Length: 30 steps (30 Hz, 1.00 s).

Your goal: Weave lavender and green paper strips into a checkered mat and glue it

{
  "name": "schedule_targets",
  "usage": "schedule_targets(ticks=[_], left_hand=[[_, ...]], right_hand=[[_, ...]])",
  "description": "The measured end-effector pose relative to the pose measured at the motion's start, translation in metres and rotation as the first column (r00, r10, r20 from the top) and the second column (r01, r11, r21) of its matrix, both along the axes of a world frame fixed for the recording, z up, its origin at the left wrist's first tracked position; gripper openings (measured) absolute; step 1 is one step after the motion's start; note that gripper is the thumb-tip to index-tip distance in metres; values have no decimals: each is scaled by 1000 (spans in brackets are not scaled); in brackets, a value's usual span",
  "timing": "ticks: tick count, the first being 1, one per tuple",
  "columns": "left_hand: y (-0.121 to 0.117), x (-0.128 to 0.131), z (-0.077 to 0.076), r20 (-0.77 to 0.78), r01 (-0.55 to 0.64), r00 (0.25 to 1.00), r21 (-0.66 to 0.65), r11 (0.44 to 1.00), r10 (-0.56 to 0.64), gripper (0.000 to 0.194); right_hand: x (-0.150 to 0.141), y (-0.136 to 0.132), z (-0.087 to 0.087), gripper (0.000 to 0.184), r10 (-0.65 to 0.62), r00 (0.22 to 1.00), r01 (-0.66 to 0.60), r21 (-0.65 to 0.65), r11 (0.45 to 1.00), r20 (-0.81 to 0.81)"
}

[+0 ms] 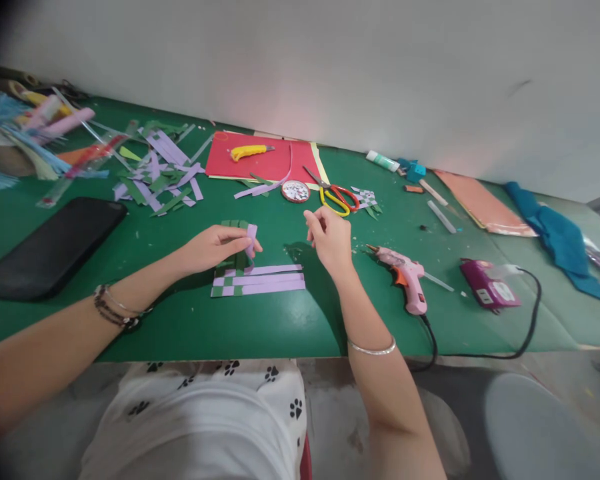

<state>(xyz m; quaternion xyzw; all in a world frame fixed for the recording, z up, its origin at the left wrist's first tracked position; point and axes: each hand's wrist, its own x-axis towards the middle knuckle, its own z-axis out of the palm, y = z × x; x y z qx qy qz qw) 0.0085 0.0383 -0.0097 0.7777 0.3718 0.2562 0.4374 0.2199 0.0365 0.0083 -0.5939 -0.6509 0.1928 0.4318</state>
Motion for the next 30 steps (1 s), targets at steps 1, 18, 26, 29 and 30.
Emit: schedule_targets(ticks=[1, 18, 26, 29, 30], left_hand=[[0, 0, 0, -3, -2, 1000, -1, 1000, 2, 35], [-6, 12, -1, 66, -54, 996, 13, 998, 53, 22], [-7, 14, -4, 92, -60, 994, 18, 998, 58, 22], [-6, 14, -8, 94, -68, 994, 69, 995, 62, 21], [-6, 15, -9, 94, -69, 994, 91, 993, 61, 20]], right_hand=[[0, 0, 0, 29, -10, 999, 9, 18, 1000, 38], [-12, -8, 1, 27, 109, 988, -119, 86, 989, 105], [-25, -12, -9, 11, 393, 905, -403, -30, 915, -162], [-31, -17, -8, 12, 464, 858, -493, -97, 865, -220], [-33, -18, -7, 12, 467, 851, -503, -115, 857, -240]])
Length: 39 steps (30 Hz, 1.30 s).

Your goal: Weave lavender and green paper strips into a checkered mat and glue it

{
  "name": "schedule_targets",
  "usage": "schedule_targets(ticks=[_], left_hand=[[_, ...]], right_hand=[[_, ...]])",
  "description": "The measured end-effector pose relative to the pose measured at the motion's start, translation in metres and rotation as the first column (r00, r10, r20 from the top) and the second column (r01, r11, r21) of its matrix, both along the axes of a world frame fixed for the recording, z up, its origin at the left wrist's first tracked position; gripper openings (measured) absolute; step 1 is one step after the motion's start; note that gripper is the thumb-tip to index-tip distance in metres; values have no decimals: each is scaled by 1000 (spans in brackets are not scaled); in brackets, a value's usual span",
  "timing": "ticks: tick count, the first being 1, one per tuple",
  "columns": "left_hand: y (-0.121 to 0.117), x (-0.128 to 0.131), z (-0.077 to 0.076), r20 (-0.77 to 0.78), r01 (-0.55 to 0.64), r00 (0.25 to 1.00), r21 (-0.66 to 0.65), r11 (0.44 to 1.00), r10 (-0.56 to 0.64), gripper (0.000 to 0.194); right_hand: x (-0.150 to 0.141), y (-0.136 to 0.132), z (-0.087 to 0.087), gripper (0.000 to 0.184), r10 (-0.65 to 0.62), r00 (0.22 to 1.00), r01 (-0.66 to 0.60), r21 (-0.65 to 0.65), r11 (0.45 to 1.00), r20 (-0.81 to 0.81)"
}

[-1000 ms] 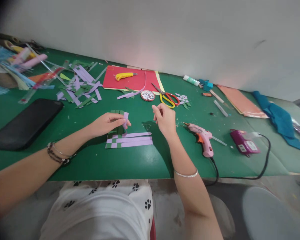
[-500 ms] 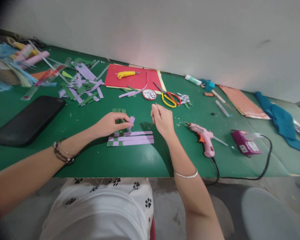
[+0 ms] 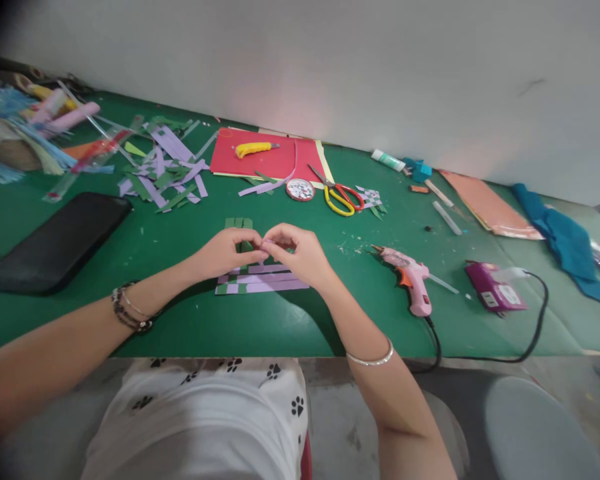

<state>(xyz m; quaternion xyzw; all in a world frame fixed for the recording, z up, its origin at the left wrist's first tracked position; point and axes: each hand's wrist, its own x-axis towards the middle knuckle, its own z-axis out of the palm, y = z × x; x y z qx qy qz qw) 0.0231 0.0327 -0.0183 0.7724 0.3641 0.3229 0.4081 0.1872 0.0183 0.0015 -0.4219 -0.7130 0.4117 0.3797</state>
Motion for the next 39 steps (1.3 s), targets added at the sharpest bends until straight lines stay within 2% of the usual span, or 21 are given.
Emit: schedule_targets(ticks=[4, 8, 16, 19, 21, 27, 31, 35, 39], left_hand=[[0, 0, 0, 6, -2, 1000, 45, 999, 2, 22], [0, -1, 0, 13, -6, 1000, 80, 997, 5, 26], [0, 0, 0, -17, -9, 1000, 72, 997, 11, 28], [0, 0, -1, -20, -6, 1000, 67, 998, 7, 29], [0, 0, -1, -13, 5, 1000, 55, 998, -4, 30], [0, 0, -2, -24, 20, 1000, 129, 991, -17, 32], [-2, 1, 0, -57, -43, 997, 204, 978, 55, 28], [-4, 2, 2, -101, -126, 983, 244, 962, 154, 20], [-3, 1, 2, -109, -113, 983, 255, 960, 145, 19]], right_hand=[[0, 0, 2, 10, -37, 999, 35, -78, 996, -28], [4, 2, 3, 14, -52, 999, 52, -90, 995, 11], [6, 1, 3, 28, -53, 988, 43, 70, 997, 144], [8, 2, 2, 12, -51, 988, 34, 120, 992, 144], [9, 3, 1, 15, -38, 990, 21, 128, 992, 134], [8, 2, 0, 14, 6, 998, -8, 28, 1000, 60], [6, 1, 1, 18, -7, 999, 6, 31, 1000, 34], [3, 1, 0, 20, -38, 999, 37, -37, 999, -24], [2, 3, 1, 12, -70, 996, 63, -124, 990, -57]])
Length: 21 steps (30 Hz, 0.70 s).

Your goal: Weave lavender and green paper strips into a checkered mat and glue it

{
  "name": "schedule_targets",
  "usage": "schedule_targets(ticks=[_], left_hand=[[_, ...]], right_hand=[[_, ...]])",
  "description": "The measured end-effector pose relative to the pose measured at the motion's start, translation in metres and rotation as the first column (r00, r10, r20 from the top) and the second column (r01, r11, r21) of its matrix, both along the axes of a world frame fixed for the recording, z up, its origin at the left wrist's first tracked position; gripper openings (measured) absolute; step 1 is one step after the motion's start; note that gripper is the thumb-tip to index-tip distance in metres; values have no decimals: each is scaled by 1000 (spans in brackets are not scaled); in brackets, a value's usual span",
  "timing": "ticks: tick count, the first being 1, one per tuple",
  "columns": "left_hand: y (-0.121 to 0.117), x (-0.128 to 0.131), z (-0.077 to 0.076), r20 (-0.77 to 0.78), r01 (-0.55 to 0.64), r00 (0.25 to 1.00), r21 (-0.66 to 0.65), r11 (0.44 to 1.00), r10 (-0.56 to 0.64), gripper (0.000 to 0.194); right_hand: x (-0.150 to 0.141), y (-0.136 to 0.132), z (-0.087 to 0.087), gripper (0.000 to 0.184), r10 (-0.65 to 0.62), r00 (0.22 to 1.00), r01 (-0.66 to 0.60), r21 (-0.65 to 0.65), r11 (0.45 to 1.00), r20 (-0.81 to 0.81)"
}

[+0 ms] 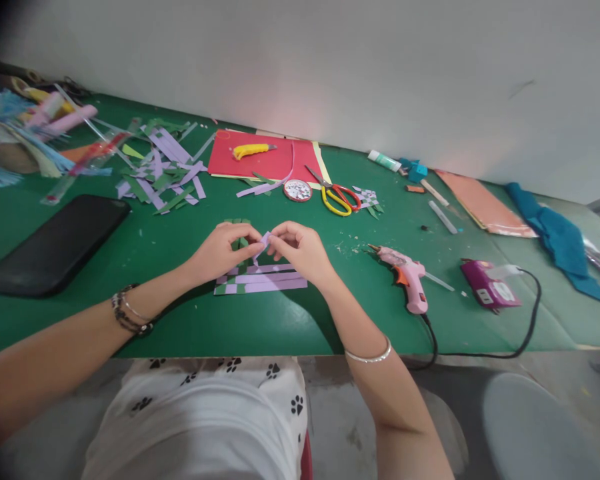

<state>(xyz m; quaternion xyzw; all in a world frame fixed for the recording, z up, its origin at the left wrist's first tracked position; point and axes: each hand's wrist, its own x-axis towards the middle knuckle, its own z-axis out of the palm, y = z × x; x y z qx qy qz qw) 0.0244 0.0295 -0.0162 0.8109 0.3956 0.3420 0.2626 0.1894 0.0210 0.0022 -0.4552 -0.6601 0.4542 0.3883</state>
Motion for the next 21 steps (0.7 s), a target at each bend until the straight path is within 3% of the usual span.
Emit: schedule_targets(ticks=[3, 8, 11, 15, 21], left_hand=[[-1, 0, -1, -19, 16, 1000, 16, 1000, -16, 20], [-7, 1, 0, -2, -211, 976, 217, 953, 217, 23], [-11, 1, 2, -14, -213, 974, 306, 928, 228, 19], [-14, 2, 4, -5, -234, 969, 300, 925, 246, 20], [-13, 2, 6, 86, -235, 971, 190, 953, 222, 19]], right_hand=[[1, 0, 3, 16, 27, 999, -27, -8, 1000, -21], [-2, -2, 3, 18, 41, 998, -41, -6, 999, -53], [-5, -3, 2, 21, 48, 997, -50, -15, 999, -67], [-6, -4, 1, 20, 51, 996, -50, 25, 998, -66], [-5, -8, 3, 11, -10, 998, -3, 201, 980, 63]])
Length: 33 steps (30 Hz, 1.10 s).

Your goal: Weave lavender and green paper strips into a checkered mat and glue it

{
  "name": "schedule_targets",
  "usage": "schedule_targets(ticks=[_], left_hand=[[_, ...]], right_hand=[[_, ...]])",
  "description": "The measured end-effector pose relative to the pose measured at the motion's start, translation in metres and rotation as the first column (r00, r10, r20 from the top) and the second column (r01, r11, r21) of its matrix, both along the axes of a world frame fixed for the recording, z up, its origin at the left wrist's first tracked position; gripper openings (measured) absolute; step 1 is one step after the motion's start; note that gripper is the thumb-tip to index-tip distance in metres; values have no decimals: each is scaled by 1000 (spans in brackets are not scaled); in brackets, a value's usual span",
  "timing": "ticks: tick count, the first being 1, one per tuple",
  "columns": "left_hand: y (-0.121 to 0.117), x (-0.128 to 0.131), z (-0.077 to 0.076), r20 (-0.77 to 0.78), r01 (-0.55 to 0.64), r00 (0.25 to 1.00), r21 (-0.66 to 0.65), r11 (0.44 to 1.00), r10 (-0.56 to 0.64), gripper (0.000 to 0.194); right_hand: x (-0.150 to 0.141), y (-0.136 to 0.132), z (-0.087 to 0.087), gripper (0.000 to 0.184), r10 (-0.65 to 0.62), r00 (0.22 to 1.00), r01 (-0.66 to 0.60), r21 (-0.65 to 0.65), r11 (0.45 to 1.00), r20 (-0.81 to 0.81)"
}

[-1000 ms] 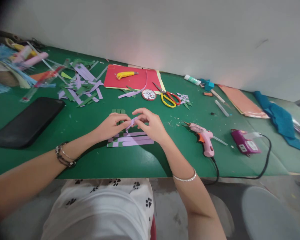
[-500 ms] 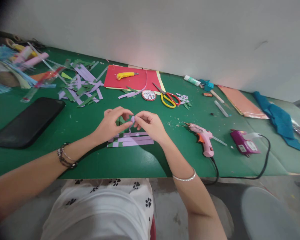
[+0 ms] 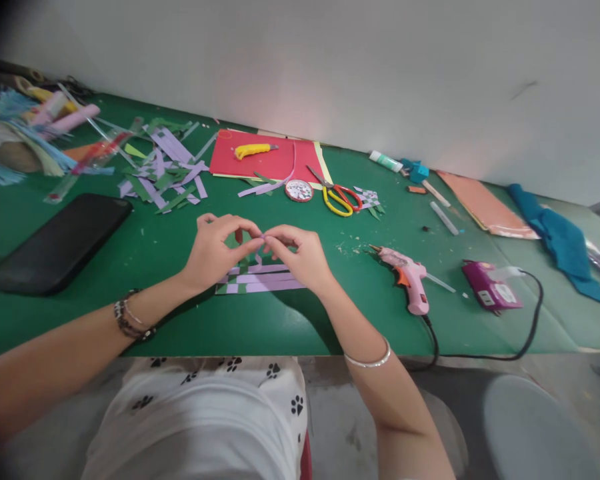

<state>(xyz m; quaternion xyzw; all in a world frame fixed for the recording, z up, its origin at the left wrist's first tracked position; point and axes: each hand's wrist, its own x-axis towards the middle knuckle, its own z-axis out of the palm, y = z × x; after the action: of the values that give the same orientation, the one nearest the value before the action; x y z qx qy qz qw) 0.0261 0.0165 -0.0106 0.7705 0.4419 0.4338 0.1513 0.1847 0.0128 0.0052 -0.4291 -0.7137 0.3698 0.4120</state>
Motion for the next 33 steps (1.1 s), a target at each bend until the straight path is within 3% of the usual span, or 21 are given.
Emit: schedule_targets(ticks=[5, 13, 23, 33], left_hand=[[3, -2, 1, 141, 145, 980, -38, 989, -138, 13], [3, -5, 4, 16, 165, 986, -3, 986, -164, 14], [1, -3, 5, -59, 133, 989, 3, 991, -132, 16], [0, 0, 4, -142, 42, 989, 31, 999, -37, 15]], right_hand=[[1, -3, 2, 14, -33, 987, 12, 135, 991, 157], [2, -2, 1, 16, -50, 959, -33, 284, 958, 277], [1, -2, -2, 15, -60, 944, -60, 348, 935, 324], [-2, -2, -3, 17, -53, 936, -66, 322, 944, 347]])
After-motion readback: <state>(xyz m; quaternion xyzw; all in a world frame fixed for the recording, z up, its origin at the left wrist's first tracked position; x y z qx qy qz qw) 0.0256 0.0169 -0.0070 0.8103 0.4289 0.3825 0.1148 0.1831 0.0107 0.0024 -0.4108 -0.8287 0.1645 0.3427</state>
